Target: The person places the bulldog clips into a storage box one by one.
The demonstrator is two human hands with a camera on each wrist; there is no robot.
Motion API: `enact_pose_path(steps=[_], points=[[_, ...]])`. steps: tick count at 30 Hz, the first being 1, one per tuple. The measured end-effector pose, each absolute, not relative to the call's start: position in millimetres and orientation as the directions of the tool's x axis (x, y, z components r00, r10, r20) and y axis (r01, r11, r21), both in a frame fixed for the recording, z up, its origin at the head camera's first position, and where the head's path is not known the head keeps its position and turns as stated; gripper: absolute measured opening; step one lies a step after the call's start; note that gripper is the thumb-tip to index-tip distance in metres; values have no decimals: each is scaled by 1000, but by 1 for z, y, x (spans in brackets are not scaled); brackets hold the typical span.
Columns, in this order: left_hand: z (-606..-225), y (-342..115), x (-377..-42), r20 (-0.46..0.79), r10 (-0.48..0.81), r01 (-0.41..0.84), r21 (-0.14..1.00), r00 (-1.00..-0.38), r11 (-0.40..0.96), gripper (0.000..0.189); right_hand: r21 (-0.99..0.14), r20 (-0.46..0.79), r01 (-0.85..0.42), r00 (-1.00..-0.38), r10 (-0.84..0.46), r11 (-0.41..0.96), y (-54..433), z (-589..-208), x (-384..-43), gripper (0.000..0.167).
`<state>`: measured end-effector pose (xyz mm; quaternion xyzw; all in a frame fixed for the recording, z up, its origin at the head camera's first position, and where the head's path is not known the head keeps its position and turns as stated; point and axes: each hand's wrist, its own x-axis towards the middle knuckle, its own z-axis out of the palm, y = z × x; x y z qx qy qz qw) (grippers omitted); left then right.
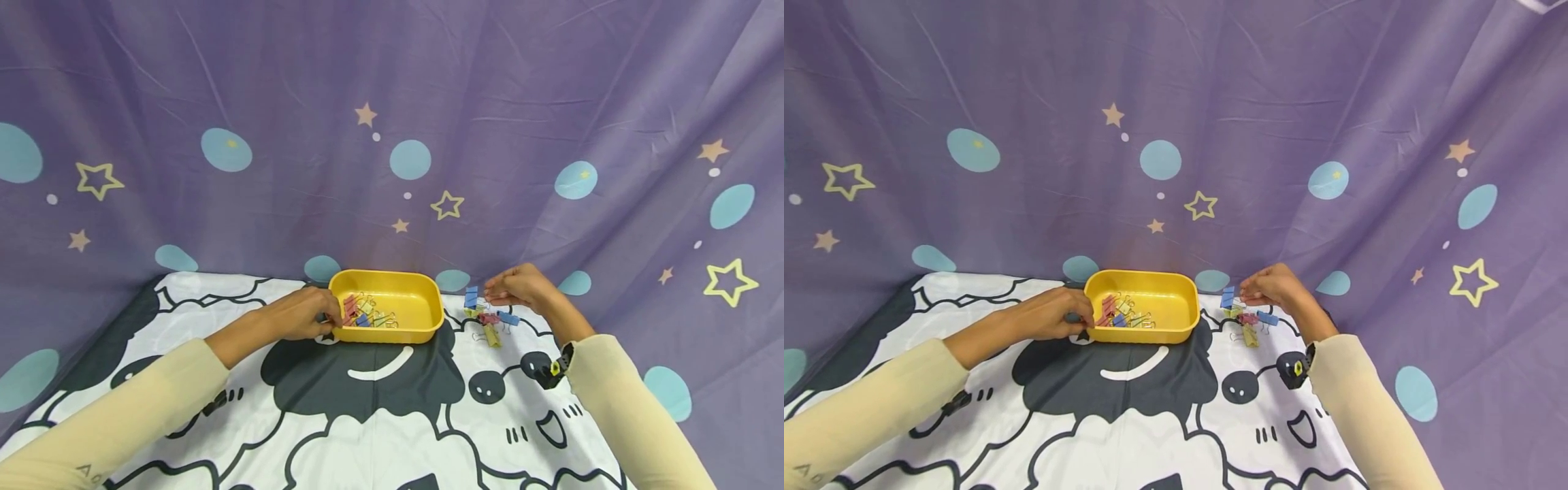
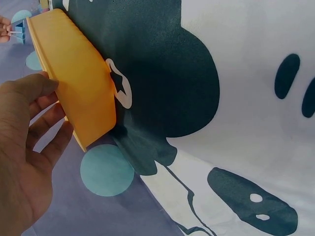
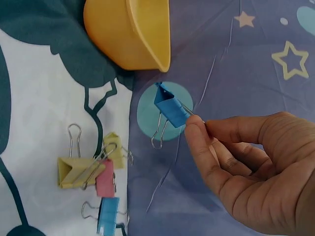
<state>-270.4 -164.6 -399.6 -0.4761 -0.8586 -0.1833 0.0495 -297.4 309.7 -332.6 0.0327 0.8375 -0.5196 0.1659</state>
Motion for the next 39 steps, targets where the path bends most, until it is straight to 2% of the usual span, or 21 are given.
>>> enact_pose_path(steps=[9,39], points=[[-401,-165,-271,271,802,842,274,-532,465,15,-873,-294,208,-946,-135,441,284,-323,-296,46],[-398,-164,-269,246,797,826,291,-552,483,13,-888,-258,155,-947,-190,433,219,-328,-301,37]])
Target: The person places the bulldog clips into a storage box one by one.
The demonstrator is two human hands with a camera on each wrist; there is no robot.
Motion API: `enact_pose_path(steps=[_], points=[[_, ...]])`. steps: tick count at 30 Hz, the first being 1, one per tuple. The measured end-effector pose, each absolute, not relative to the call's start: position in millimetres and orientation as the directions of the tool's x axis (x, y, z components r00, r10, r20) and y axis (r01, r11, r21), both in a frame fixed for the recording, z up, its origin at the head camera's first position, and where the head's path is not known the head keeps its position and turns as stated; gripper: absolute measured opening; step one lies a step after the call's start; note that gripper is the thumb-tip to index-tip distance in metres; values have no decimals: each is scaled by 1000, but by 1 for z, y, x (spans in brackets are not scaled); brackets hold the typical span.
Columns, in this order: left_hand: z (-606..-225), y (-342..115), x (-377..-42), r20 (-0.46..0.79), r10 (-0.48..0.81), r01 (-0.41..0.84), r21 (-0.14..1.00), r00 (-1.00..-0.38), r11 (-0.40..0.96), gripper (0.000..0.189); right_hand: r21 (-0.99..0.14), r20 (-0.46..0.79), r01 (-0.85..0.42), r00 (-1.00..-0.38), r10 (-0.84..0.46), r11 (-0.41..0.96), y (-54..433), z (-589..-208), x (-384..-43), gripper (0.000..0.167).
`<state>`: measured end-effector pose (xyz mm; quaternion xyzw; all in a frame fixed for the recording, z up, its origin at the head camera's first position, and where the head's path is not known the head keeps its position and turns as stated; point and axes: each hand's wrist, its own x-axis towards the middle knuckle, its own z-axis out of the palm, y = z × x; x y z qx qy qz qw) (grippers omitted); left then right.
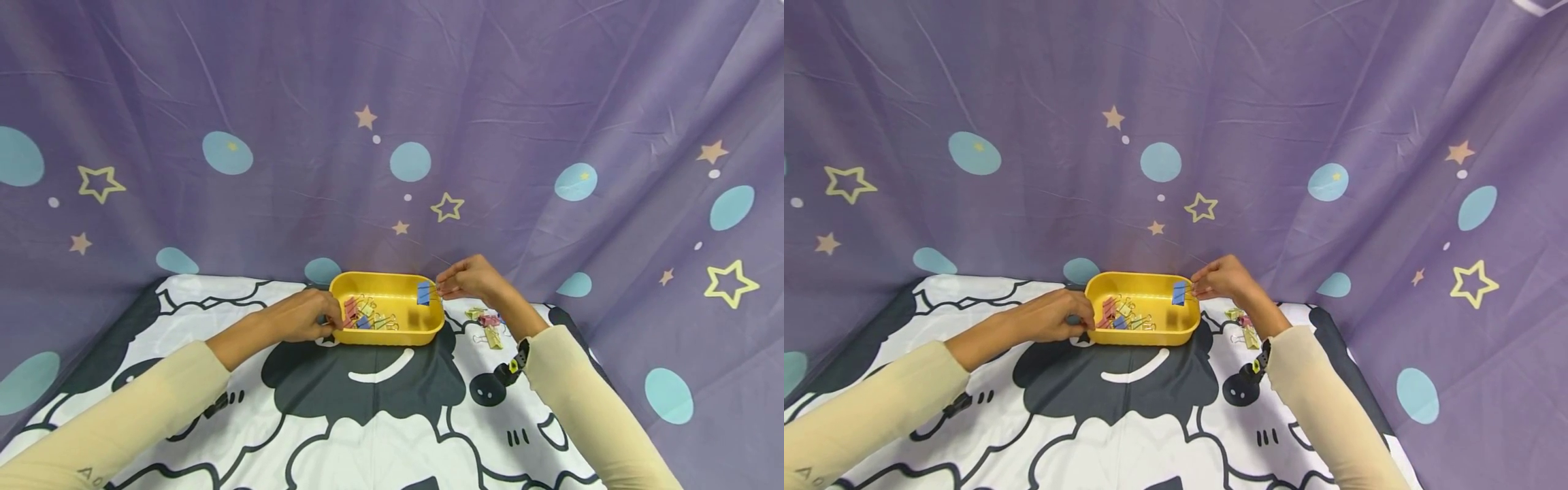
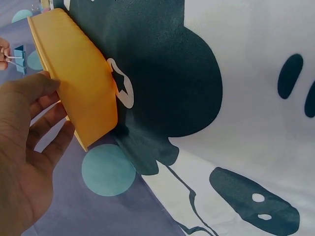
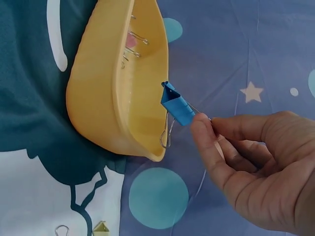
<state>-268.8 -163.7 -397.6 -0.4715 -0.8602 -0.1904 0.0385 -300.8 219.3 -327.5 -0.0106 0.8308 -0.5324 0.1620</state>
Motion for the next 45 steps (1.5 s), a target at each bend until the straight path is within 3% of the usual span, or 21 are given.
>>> enact_pose_path(steps=[21,30,45], points=[[-401,-165,-270,240,796,822,302,-556,483,17,-836,-164,-3,-953,-254,549,186,-360,-298,25],[-400,-165,-271,231,797,820,301,-558,487,18,-830,-166,2,-956,-243,558,169,-373,-299,20],[-398,-163,-270,259,805,839,281,-534,466,15,-780,-119,-100,-945,-304,618,153,-389,-298,15]])
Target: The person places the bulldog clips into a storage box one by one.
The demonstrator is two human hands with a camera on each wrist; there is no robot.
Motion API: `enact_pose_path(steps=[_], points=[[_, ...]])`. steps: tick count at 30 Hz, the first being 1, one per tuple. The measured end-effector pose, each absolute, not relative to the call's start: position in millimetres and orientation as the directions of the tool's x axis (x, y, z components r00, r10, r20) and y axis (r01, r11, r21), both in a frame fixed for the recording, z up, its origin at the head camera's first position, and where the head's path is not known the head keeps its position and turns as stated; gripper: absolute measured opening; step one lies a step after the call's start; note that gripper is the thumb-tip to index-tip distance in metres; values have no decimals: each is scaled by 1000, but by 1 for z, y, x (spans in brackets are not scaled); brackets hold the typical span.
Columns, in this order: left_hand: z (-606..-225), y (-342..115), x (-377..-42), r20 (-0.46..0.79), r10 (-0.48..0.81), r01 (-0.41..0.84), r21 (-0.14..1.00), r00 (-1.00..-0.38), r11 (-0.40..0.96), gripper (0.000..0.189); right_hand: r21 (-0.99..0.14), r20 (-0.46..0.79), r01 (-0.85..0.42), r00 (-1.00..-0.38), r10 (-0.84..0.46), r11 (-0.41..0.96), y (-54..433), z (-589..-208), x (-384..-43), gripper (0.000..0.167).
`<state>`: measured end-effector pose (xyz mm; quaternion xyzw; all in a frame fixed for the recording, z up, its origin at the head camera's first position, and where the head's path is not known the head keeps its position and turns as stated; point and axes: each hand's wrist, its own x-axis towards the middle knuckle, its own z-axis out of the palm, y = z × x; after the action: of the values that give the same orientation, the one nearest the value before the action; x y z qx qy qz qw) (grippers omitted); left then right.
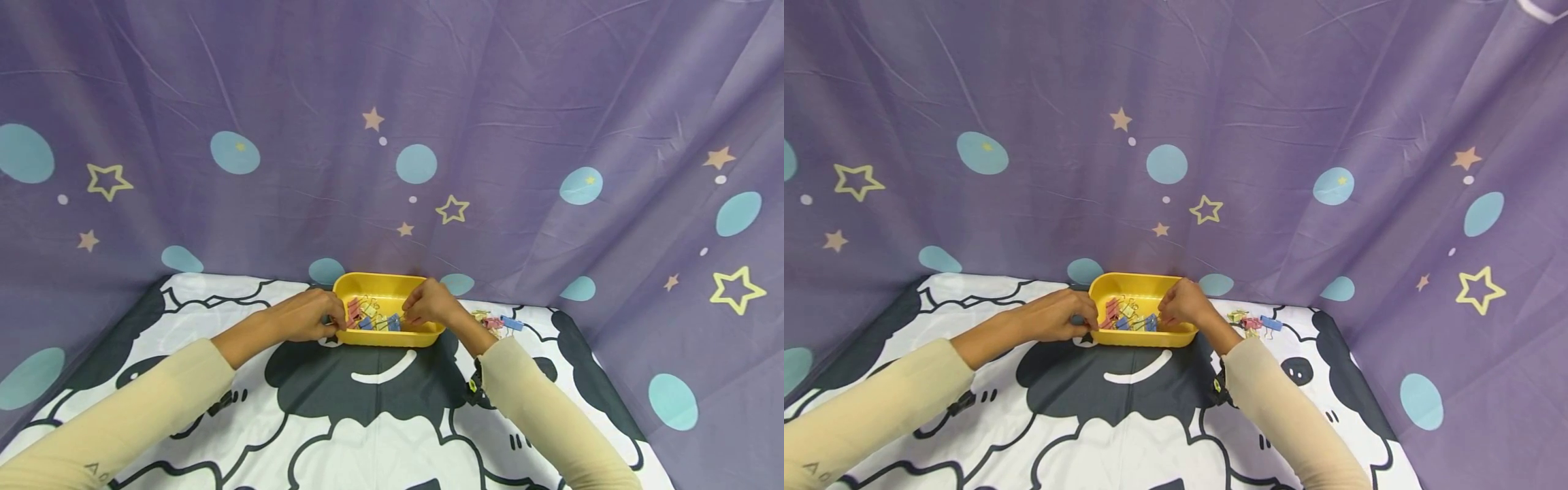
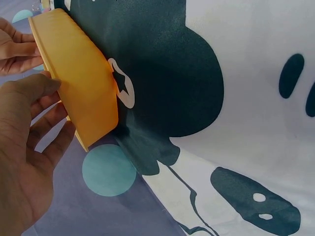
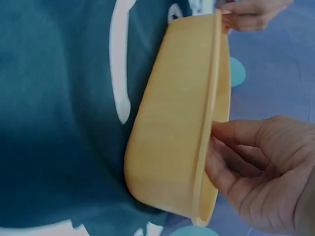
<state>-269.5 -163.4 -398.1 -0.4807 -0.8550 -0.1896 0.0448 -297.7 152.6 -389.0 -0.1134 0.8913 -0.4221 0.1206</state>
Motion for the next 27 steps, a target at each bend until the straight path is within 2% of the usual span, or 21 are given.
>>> enact_pose_path(steps=[7,16,27], points=[[-397,-163,-269,260,805,839,283,-533,464,16,-701,-70,-158,-955,-288,695,158,-381,-297,9],[-396,-163,-269,245,798,826,297,-551,479,17,-733,-95,-84,-970,-223,675,174,-375,-298,10],[-398,-164,-270,241,798,825,297,-553,482,17,-741,-74,-74,-979,-191,668,197,-374,-300,12]])
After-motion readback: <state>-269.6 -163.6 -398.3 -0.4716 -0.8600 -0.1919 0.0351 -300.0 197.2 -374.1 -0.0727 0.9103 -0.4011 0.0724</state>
